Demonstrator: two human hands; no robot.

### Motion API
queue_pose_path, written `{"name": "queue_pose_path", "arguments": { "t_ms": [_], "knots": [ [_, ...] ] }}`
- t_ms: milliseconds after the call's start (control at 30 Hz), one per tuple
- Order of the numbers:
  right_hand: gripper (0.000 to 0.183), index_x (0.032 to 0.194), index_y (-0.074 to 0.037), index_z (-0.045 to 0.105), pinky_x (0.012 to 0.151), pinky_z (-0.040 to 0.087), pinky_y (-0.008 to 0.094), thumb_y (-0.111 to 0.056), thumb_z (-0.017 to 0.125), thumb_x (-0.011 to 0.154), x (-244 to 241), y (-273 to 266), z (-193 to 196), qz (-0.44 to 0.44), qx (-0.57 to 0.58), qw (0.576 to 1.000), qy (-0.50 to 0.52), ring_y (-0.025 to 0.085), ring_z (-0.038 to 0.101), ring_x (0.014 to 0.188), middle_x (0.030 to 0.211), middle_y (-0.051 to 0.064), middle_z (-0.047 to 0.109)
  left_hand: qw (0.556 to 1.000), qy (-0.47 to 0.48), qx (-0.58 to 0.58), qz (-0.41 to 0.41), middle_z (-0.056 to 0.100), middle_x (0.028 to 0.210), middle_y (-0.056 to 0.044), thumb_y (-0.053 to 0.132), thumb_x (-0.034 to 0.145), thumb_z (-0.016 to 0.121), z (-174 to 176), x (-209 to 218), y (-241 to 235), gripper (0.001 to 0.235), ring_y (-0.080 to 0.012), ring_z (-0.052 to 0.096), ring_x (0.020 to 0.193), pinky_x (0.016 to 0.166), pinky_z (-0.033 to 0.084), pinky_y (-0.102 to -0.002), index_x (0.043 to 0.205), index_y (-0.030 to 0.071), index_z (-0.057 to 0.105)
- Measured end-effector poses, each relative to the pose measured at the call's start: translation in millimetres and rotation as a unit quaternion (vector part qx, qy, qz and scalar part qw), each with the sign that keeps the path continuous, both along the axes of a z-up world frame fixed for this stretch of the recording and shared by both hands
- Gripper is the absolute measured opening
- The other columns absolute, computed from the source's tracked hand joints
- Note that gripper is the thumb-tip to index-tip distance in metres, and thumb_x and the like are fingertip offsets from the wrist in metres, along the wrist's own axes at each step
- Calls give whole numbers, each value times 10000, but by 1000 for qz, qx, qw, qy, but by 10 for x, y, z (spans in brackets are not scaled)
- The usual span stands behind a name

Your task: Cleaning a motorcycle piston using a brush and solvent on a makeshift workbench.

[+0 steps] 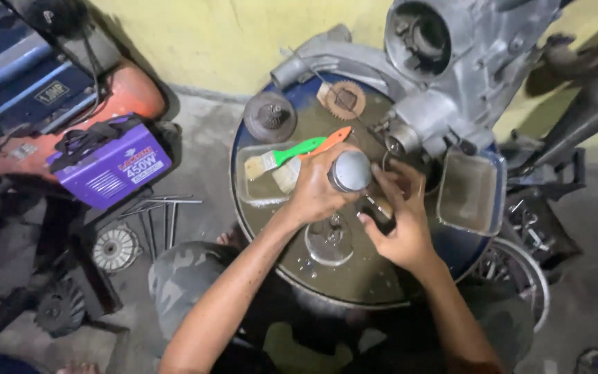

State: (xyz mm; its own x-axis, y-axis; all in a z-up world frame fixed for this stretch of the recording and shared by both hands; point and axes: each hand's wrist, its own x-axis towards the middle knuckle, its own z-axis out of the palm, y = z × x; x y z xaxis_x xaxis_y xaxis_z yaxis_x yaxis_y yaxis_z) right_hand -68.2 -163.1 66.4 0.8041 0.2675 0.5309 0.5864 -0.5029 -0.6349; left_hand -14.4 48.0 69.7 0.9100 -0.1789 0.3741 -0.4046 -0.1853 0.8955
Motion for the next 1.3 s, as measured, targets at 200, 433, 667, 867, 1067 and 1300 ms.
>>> {"name": "queue_pose_path", "arguments": {
  "t_ms": [200,433,667,867,1067,1300],
  "knots": [
    [860,1650,-273,581,1162,560,556,-164,886,854,-101,-36,96,-24,-87,995,-32,457,568,1445,1620,216,365,1000,-20,13,-5,835,1183,-88,27,658,943,-94,35,-102,644,-360,801,1158,1058,610,-477,1269,149,785],
    [647,1516,-358,704,1120,583,560,-194,776,895,-24,371,529,-47,-211,975,-56,486,616,1398,1584,218,434,994,-102,-23,-43,821,1147,-165,23,707,903,-25,227,98,535,-439,783,1104,1005,603,-558,1219,99,768],
    [697,1621,-324,620,1133,557,569,-174,655,941,71,450,366,-60,-198,978,-21,491,609,1424,1538,224,467,995,-83,-45,-20,839,1120,-32,118,702,912,-199,255,123,507,-322,792,1095,1009,617,-463,1191,178,789],
    [711,1598,-260,639,1125,563,531,-87,698,911,96,355,159,-68,-162,982,-66,502,607,1417,1554,273,475,989,-140,-54,10,830,1120,-87,187,797,868,29,220,-76,388,-375,778,1091,977,630,-488,1175,134,799],
    [577,1488,-226,726,1054,584,534,-71,635,941,75,375,-18,-54,-136,985,-90,517,600,1384,1523,301,466,985,-166,-44,10,824,1156,-93,446,811,918,-238,280,-203,515,-381,781,1106,974,644,-501,1179,111,788],
    [609,1502,-172,606,1018,593,556,-12,678,919,79,445,130,-44,-45,995,-73,494,636,1308,1491,263,467,983,-182,-33,-6,818,1165,-16,787,968,651,-8,229,-168,684,-300,799,1099,961,643,-420,1213,160,775]
  ]
}}
